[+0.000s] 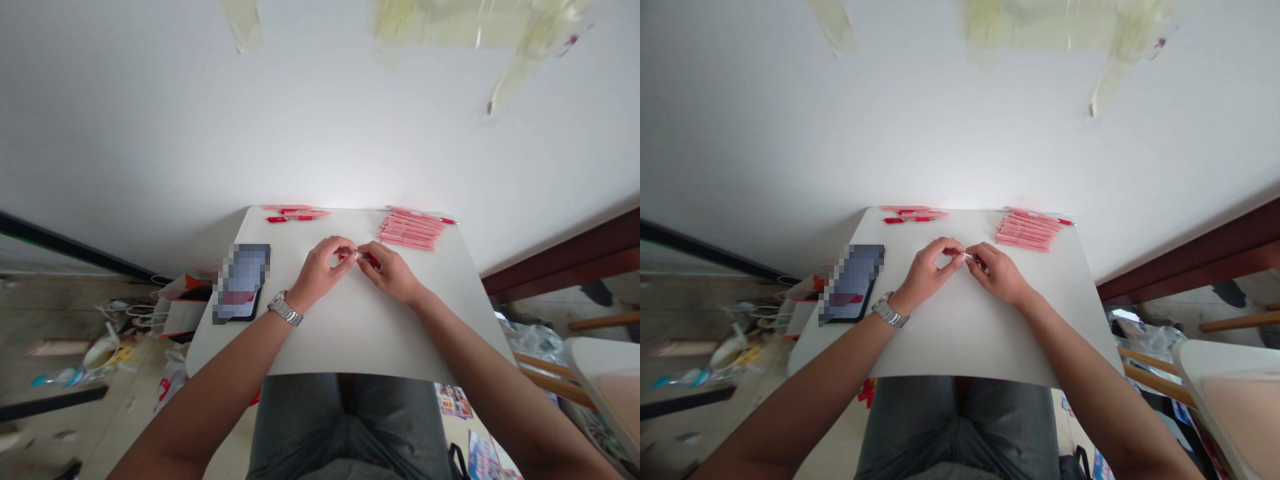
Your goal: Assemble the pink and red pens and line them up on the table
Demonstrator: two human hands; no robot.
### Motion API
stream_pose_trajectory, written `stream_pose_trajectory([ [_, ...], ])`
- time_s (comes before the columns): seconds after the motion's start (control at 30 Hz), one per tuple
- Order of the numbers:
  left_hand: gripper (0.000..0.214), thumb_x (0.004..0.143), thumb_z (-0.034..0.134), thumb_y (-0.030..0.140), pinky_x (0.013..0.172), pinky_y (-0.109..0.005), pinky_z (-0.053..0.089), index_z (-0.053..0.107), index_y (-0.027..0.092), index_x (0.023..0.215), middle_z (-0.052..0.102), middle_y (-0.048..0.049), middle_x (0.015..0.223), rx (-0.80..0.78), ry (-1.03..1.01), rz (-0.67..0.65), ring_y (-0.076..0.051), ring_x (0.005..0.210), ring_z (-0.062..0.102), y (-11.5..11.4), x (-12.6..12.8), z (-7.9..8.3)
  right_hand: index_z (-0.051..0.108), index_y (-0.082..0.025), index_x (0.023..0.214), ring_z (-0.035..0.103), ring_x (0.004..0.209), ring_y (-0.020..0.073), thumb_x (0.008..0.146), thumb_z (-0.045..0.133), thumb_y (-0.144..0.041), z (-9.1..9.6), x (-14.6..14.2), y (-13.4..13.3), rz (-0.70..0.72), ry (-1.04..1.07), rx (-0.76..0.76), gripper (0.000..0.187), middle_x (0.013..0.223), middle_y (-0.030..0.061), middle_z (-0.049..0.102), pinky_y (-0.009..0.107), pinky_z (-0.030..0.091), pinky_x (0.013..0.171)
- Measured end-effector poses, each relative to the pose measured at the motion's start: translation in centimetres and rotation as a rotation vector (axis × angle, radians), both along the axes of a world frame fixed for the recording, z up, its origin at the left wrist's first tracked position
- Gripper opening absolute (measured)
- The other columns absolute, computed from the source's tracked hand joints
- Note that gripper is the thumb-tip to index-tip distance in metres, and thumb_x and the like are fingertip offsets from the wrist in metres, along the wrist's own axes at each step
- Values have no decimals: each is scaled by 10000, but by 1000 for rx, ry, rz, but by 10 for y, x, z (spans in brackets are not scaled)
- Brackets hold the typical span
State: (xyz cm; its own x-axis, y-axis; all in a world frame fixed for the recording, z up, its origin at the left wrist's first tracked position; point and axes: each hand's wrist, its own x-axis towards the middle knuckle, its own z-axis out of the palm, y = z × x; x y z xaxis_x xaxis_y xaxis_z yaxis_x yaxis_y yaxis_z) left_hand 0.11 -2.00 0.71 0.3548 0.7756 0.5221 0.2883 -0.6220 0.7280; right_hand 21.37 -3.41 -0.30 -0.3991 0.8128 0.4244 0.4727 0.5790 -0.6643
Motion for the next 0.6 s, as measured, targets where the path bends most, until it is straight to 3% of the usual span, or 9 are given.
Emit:
stream_pose_trajectory([
  [0.3,119,999,664,328,916,-314,545,670,225,1058,724,-25,989,-109,-128,79,-163,922,687,4,-1,-2,652,-234,1202,595,750,170,1044,580,-389,-2,6,4,-127,36,-39,233,925,39,667,318,485,704],
  [0.43,136,993,672,341,926,-319,561,672,221,1058,729,-28,980,-130,-166,97,-163,921,701,5,-2,-4,663,-234,1166,627,779,168,1007,645,-473,-6,7,7,-193,192,-143,288,948,40,691,311,499,694],
  [0.6,133,988,676,339,960,-337,569,677,223,1052,737,-30,990,-135,-142,104,-170,950,712,6,-1,-5,650,-240,1150,619,714,153,931,727,-567,-5,8,10,-185,431,-320,401,827,-3,656,298,513,648],
])
